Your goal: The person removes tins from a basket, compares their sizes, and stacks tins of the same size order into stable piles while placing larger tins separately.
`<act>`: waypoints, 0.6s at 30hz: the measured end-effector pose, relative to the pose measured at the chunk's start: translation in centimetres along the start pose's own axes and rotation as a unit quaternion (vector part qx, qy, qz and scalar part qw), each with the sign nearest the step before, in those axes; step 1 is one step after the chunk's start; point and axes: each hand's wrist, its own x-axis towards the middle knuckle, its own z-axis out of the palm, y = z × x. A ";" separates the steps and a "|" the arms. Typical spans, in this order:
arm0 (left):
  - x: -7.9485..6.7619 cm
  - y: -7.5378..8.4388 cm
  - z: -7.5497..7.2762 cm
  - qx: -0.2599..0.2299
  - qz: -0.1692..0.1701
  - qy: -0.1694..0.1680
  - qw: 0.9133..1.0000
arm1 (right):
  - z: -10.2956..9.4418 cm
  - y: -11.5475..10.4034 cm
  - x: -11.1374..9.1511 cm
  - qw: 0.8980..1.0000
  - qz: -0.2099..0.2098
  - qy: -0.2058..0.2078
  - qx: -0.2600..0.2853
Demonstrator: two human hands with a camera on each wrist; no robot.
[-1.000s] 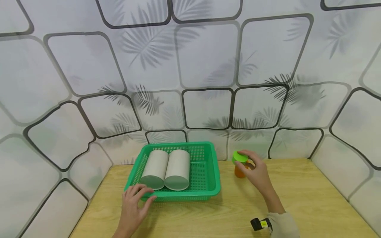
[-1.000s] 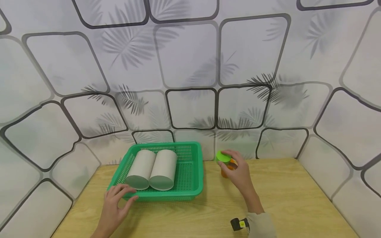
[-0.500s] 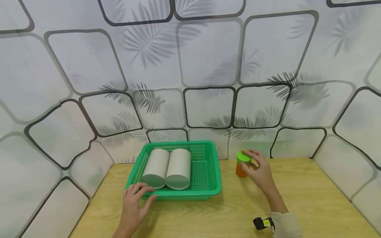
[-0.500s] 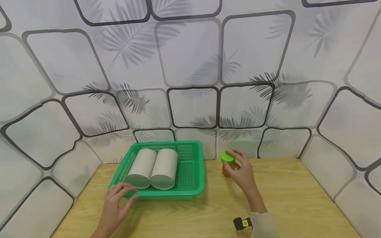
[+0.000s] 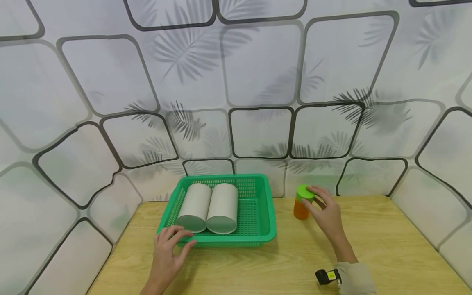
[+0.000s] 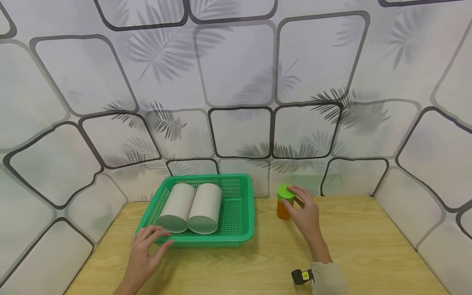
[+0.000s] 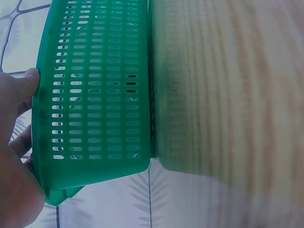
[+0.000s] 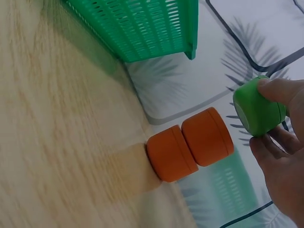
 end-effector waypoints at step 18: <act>0.1 0.1 -0.1 -0.001 0.002 -0.002 1.000 | 0.5 0.8 -0.7 0.998 0.047 0.027 -0.015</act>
